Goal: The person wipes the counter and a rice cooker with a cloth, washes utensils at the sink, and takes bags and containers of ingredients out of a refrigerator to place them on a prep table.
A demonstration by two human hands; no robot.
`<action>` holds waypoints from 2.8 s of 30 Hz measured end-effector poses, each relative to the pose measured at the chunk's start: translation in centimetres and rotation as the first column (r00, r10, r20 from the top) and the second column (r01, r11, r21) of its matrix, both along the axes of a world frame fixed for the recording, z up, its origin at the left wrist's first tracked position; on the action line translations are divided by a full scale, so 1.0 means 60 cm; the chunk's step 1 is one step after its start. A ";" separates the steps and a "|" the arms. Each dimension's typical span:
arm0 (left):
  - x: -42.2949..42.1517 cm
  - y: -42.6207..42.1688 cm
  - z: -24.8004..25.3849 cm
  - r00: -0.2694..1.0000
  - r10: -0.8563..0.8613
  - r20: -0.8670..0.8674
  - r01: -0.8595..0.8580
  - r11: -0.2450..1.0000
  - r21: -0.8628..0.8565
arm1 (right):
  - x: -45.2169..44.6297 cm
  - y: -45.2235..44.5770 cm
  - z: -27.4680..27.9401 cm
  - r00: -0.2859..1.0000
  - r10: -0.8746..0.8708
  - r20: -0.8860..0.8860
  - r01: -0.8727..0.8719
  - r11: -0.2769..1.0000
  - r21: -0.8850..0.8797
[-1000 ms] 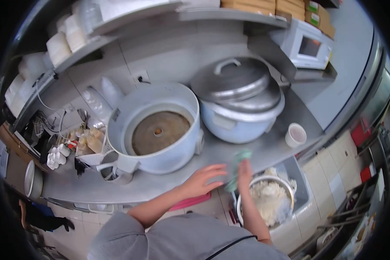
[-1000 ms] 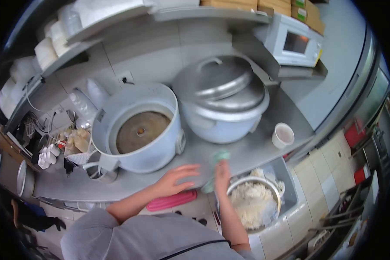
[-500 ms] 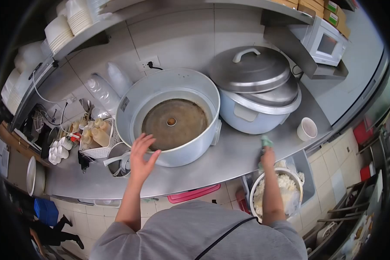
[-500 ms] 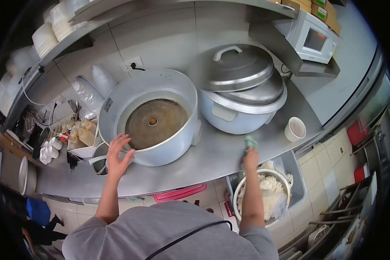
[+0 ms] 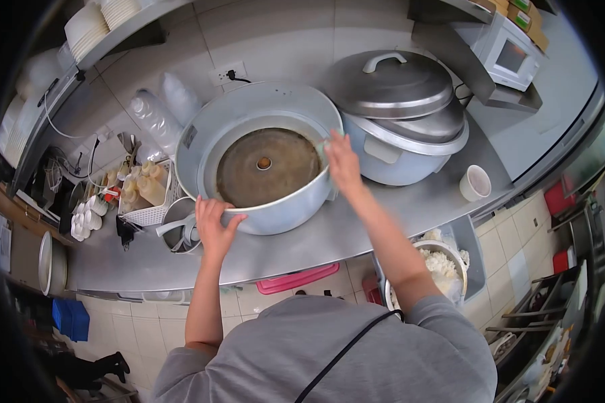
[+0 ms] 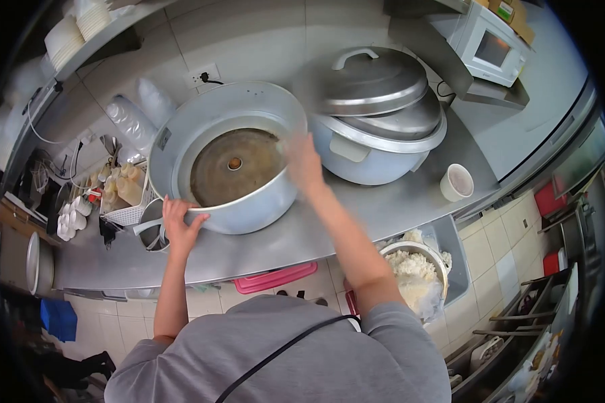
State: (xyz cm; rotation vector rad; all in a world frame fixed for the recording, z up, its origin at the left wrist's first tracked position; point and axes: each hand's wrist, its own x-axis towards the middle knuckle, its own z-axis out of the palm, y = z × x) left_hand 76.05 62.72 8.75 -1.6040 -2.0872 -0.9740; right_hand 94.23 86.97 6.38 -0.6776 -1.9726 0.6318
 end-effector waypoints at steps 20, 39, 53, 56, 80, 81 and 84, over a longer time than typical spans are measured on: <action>-0.003 0.008 -0.002 0.999 -0.009 -0.037 0.012 0.995 0.095 | 0.013 -0.040 -0.037 0.954 0.039 -0.296 -0.037 0.999 0.011; -0.013 0.004 0.001 0.997 -0.070 -0.033 0.070 0.998 -0.002 | 0.110 -0.115 -0.057 0.804 -0.041 -0.593 -0.357 0.764 -0.538; -0.034 -0.010 0.003 0.978 -0.209 -0.029 0.210 0.976 0.063 | -0.155 -0.233 -0.281 0.535 -0.615 -0.580 -0.066 0.654 -0.754; -0.039 -0.014 0.005 0.968 -0.251 -0.004 0.250 0.962 0.106 | -0.148 -0.253 -0.139 0.453 -0.591 -0.668 -0.177 0.674 -0.717; -0.048 -0.012 0.005 0.937 -0.339 0.083 0.329 0.937 0.113 | -0.109 -0.140 -0.220 0.464 -0.562 -0.685 -0.347 0.596 -0.724; -0.046 -0.009 0.006 0.936 -0.343 0.084 0.333 0.936 0.114 | -0.107 -0.119 -0.198 0.463 -0.563 -0.685 -0.343 0.598 -0.724; -0.042 -0.009 0.010 0.944 -0.318 0.090 0.307 0.945 0.115 | -0.099 -0.134 -0.099 0.675 -0.514 -0.529 0.110 0.780 -0.616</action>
